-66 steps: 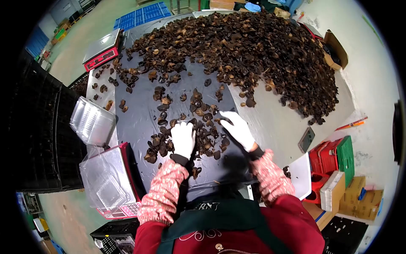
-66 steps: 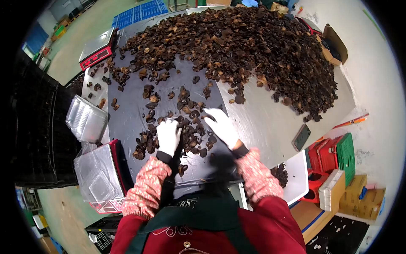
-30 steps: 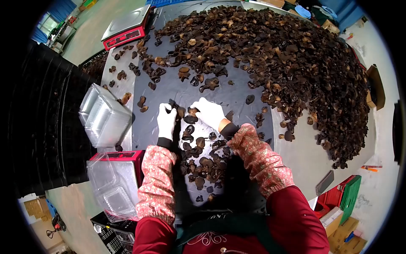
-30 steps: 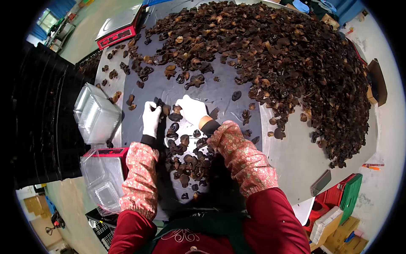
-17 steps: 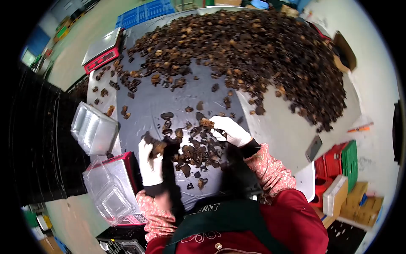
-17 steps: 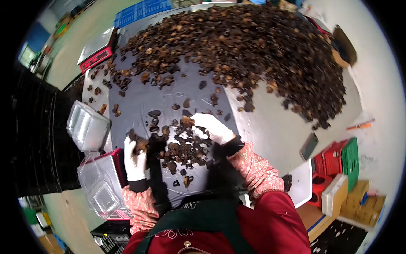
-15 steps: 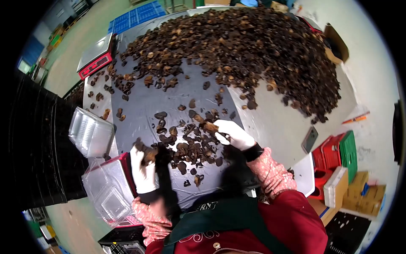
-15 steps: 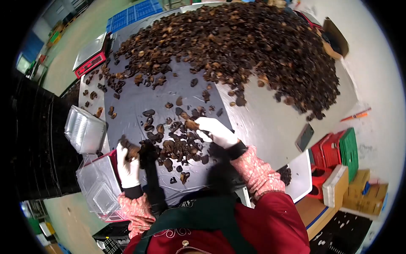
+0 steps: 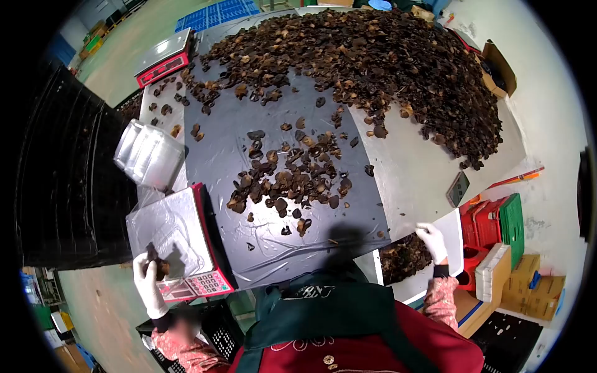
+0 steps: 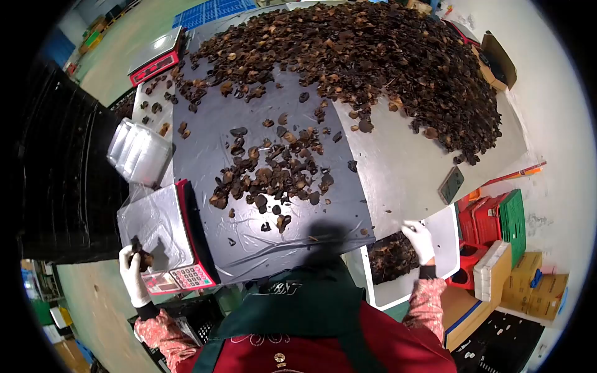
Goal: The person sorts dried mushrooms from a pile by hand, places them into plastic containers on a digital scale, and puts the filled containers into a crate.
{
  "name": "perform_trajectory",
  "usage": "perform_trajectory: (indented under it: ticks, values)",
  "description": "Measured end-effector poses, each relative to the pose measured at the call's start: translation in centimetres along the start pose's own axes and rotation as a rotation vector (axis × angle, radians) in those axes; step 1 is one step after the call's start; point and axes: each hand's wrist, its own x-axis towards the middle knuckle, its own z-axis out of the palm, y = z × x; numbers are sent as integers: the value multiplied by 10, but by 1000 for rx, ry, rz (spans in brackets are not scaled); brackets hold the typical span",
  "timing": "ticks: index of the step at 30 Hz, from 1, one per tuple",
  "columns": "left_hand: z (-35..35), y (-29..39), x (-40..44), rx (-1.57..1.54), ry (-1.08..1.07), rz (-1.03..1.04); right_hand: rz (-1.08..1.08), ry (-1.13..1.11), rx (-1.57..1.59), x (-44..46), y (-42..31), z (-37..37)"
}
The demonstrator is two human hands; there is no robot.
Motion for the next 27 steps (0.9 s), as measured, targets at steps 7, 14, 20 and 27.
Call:
perform_trajectory:
  ticks: [7,14,20,27]
  values:
    - [27,-25,-6,995,-24,287,-699,-102,122,65,-207,144]
    - [138,23,-24,389,76,502,-1037,-196,-199,84,-331,261]
    - [264,-43,19,734,58,326,-1175,-368,-370,93,-335,297]
    - [286,-56,27,330,165,238,-755,-391,-206,150,-320,237]
